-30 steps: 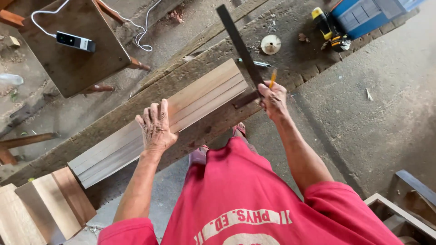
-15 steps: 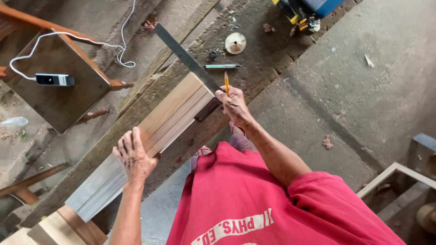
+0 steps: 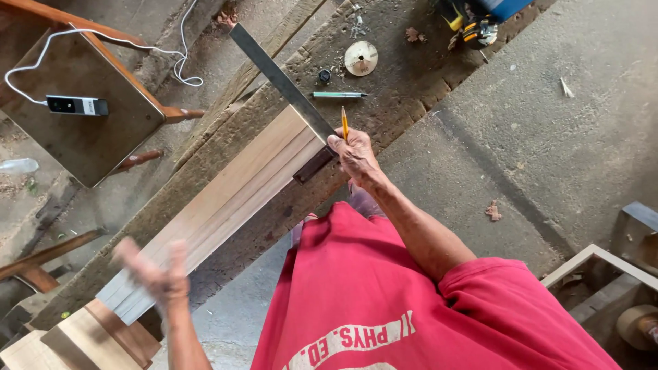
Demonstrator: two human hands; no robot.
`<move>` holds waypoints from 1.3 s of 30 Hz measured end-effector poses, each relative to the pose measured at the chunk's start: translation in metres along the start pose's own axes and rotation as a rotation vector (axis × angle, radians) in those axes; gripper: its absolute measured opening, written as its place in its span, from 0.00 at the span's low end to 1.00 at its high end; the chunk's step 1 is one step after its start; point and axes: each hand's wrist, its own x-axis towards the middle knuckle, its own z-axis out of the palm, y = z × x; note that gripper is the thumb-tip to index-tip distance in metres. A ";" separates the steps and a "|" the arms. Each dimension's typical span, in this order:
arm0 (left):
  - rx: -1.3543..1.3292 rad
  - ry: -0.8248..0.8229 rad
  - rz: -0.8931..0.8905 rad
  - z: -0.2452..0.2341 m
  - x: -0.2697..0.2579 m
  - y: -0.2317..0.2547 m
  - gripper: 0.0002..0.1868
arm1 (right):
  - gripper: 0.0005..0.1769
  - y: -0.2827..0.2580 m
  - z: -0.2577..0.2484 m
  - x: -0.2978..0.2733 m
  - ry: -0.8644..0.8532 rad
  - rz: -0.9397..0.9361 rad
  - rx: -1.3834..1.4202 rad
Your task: Measuring and marking wooden boards using a tape measure and try square.
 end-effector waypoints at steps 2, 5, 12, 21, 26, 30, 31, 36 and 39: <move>-0.014 0.182 -0.401 -0.038 0.002 -0.059 0.61 | 0.06 0.002 -0.001 0.000 -0.006 -0.016 -0.027; -0.239 0.366 -0.909 -0.060 -0.005 -0.162 0.59 | 0.06 0.002 -0.001 0.002 -0.003 -0.012 -0.036; -0.625 0.263 -0.876 -0.062 -0.028 -0.232 0.42 | 0.04 -0.005 -0.009 0.009 -0.047 -0.053 0.085; -0.891 0.193 -0.723 -0.079 -0.026 -0.230 0.25 | 0.05 -0.014 -0.004 -0.001 -0.116 -0.030 0.060; -0.881 0.245 -0.684 -0.076 -0.033 -0.231 0.20 | 0.05 -0.008 -0.004 -0.005 -0.102 -0.045 0.054; -0.853 0.318 -0.650 -0.071 -0.035 -0.229 0.18 | 0.06 -0.008 -0.004 -0.001 -0.113 -0.070 0.067; -0.853 0.319 -0.653 -0.072 -0.033 -0.227 0.18 | 0.06 -0.009 -0.004 -0.002 -0.113 -0.069 0.065; -0.766 0.383 -0.648 -0.072 -0.033 -0.226 0.13 | 0.05 -0.007 -0.006 0.001 -0.123 -0.059 0.070; -0.742 0.379 -0.610 -0.067 -0.032 -0.239 0.12 | 0.06 -0.012 -0.002 -0.004 -0.097 -0.060 0.030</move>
